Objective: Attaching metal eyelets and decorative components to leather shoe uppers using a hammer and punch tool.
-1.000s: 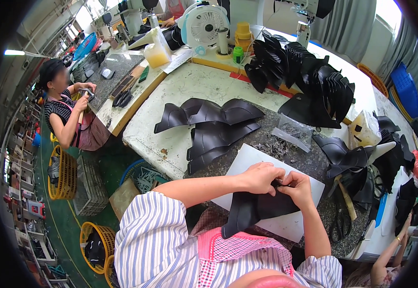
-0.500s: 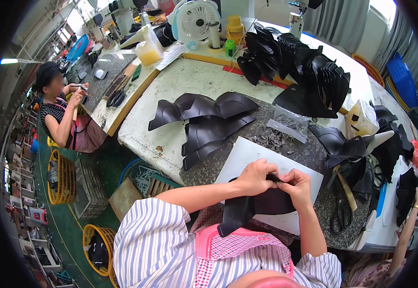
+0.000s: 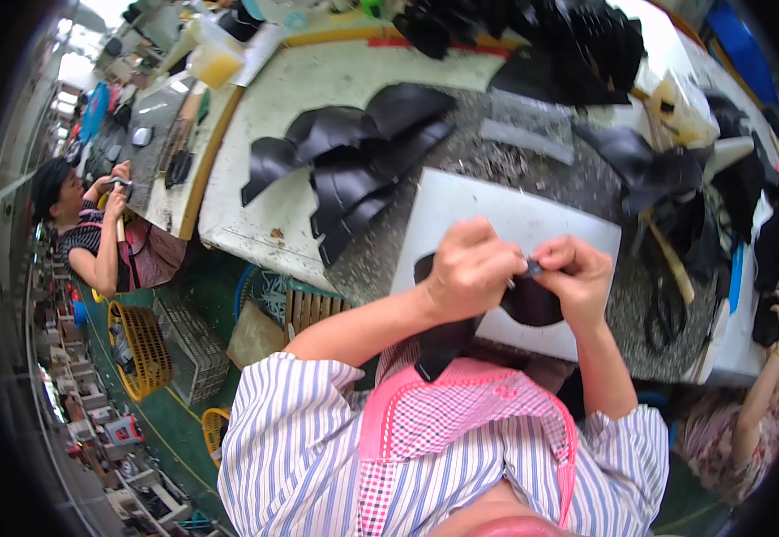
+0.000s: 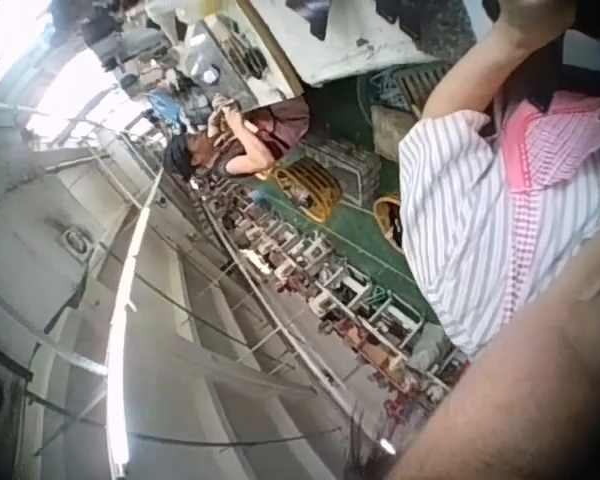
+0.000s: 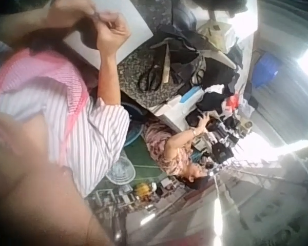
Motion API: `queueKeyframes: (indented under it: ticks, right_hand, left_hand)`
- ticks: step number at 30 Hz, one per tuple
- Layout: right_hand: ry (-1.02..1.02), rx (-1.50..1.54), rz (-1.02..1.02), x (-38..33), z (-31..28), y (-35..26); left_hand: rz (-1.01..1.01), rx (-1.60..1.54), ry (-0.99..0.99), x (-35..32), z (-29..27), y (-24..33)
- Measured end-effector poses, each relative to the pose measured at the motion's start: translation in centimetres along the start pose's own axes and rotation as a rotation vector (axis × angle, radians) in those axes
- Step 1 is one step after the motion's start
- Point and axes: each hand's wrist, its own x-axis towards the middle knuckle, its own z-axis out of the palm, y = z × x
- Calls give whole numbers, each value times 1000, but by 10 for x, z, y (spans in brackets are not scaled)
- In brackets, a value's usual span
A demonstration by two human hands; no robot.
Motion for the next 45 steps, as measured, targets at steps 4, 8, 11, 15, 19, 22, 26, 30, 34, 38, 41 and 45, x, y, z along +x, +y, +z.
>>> queueKeyframes:
  ticks: [4,8,11,15,19,22,26,30,34,38,41,45]
  right_hand:
    - [-96,-122,-228,-5,4,-18]
    - [-354,-261,-269,7,-5,-27]
    - [-427,-265,-334,8,-9,-22]
    - [-378,-218,-423,10,-4,-19]
    - [-351,-258,-410,10,-5,-17]
    - [-184,-310,-363,19,-2,-22]
    - [177,-843,-435,85,-38,-83]
    - [274,-1588,-291,162,-167,-78]
    - [207,-2026,-209,150,-177,-35]
    - [-13,-1616,-543,120,-69,-34]
    - [-363,-1175,-78,101,-16,1]
    - [-295,-1455,-117,103,-43,44]
  left_hand:
    - [-14,-63,50,4,-12,10]
    - [-169,-233,-81,9,-15,4]
    - [-104,-212,-71,8,-11,3]
    - [154,58,-7,8,-14,4]
    - [117,65,22,10,-12,2]
    - [-1,10,-44,20,-19,2]
    - [-339,-82,167,59,-77,-61]
    - [-497,815,-448,64,-100,-163]
    - [-692,775,-707,8,-99,-179]
    - [-640,863,-536,10,-118,-159]
    - [-327,1026,-184,22,-121,-130]
    - [-4,859,-146,32,-89,-60]
